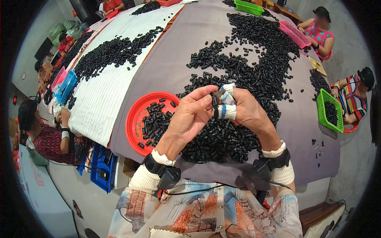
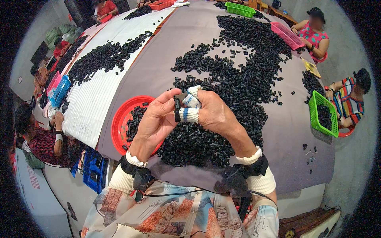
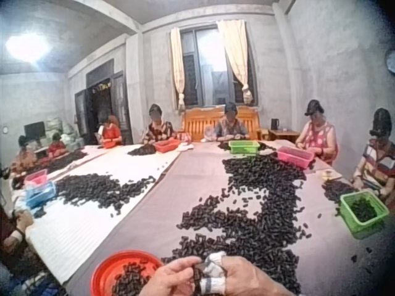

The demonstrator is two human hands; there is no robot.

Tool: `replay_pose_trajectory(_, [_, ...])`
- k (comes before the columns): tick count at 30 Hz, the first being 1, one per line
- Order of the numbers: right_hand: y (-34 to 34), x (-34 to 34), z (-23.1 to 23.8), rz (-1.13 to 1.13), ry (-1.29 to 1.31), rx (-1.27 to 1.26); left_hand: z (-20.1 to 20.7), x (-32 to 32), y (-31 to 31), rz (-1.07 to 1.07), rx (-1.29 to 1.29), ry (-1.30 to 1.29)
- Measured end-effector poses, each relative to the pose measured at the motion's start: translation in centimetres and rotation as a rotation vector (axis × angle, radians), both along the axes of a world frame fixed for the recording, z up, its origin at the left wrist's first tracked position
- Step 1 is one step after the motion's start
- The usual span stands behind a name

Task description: Sorting and inspecting small black shoe components at a factory production table.

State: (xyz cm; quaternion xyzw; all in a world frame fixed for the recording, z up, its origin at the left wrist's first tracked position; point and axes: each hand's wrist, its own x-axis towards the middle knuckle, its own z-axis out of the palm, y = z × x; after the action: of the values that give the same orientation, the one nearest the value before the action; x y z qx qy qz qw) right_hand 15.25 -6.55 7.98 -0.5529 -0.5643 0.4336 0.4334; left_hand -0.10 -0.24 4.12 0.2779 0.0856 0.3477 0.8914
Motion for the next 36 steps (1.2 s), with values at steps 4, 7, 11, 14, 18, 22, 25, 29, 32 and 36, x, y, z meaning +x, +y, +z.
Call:
replay_pose_trajectory(4, [0.1, 0.2, 0.3, 0.067, -0.017, -0.060, -0.3, -0.1, 0.2, -0.039, 0.013, -0.027])
replay_pose_trajectory(7, [0.2, 0.3, 0.2, 0.080, -0.037, -0.085, -0.5, 0.0, 0.2, -0.044, 0.032, -0.031])
replay_pose_trajectory(11, [0.1, 0.4, 0.2, 0.082, -0.080, -0.067, -0.7, 0.1, 0.3, -0.049, 0.045, -0.025])
replay_pose_trajectory(14, [0.2, 0.3, 0.2, 0.087, -0.097, -0.056, -0.7, 0.0, 0.2, -0.034, 0.058, 0.001])
replay_pose_trajectory(18, [0.2, 0.3, 0.5, 0.095, -0.133, -0.080, -0.6, 0.0, 0.0, -0.026, 0.060, 0.006])
replay_pose_trajectory(22, [0.3, 0.3, 0.3, 0.106, -0.169, -0.061, -0.9, -0.1, 0.0, -0.030, 0.060, -0.006])
replay_pose_trajectory(25, [0.6, 0.6, -1.0, 0.116, -0.190, 0.008, -0.8, 0.1, -0.1, -0.012, 0.048, 0.024])
replay_pose_trajectory(29, [0.8, 0.7, -1.5, 0.121, -0.238, 0.072, -1.0, 0.3, -0.2, -0.002, 0.039, 0.030])
replay_pose_trajectory(32, [0.8, 0.5, -1.1, 0.119, -0.292, 0.070, -1.3, 0.2, -0.1, 0.015, 0.046, 0.048])
replay_pose_trajectory(36, [0.7, 0.4, -1.2, 0.122, -0.207, 0.089, -1.0, 0.2, -0.1, -0.011, 0.021, 0.000])
